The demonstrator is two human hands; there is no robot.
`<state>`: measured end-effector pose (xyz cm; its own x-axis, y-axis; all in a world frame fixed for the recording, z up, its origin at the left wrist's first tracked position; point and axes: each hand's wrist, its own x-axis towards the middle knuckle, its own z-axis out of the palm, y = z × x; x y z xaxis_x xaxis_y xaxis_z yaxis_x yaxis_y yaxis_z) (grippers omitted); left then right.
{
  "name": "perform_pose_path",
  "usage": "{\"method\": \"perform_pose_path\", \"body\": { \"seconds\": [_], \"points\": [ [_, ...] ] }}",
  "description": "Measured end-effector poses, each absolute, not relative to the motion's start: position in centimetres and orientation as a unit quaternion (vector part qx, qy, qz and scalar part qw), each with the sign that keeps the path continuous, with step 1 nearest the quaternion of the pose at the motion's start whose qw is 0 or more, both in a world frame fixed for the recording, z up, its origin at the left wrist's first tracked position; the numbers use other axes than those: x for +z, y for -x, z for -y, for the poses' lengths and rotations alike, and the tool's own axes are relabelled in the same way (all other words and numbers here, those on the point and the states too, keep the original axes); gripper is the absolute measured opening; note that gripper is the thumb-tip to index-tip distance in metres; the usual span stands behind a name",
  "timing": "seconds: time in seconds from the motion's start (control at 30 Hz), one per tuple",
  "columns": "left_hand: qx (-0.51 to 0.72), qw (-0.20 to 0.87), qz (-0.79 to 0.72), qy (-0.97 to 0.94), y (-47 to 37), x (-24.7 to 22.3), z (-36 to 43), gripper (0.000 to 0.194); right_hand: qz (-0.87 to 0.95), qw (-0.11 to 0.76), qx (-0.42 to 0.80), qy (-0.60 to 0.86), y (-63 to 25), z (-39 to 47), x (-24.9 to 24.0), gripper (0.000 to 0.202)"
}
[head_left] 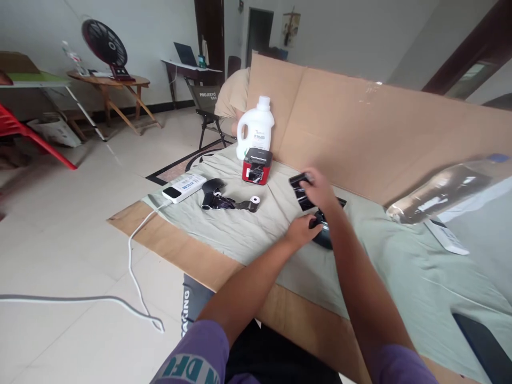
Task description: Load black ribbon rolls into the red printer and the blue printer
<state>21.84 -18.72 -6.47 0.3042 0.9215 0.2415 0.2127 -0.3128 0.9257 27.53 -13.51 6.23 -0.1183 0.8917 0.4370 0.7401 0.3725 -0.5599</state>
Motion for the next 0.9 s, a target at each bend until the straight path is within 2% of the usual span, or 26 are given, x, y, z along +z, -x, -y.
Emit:
{"method": "perform_pose_path", "body": {
  "seconds": [0.17, 0.27, 0.53, 0.7, 0.8, 0.9],
  "points": [
    [0.430, 0.451, -0.380, -0.684, -22.3, -7.9, 18.3, 0.029, 0.849, 0.129, 0.033, 0.511, -18.7, 11.3, 1.8, 0.045],
    [0.432, 0.452, -0.381, -0.681, -22.9, -8.4, 18.0, 0.031, 0.854, 0.091, 0.020, 0.512, -17.0, 11.2, 1.1, 0.043],
    [0.412, 0.452, -0.414, -0.674, -22.8, -7.6, 17.9, 0.034, 0.884, 0.088, 0.007, 0.459, -16.9, 14.5, 2.0, 0.026],
    [0.401, 0.437, -0.431, -0.680, -22.1, -6.3, 18.4, 0.033, 0.880, 0.158, -0.025, 0.446, -16.2, 16.1, 0.5, 0.025],
    [0.404, 0.432, -0.431, -0.681, -22.1, -6.3, 18.5, 0.028, 0.868, 0.239, 0.057, 0.432, -16.9, 16.6, 0.6, 0.029],
    [0.423, 0.439, -0.415, -0.676, -22.2, -6.5, 18.5, 0.026, 0.812, 0.335, 0.228, 0.421, -19.2, 17.6, 1.0, 0.040]
  ]
}}
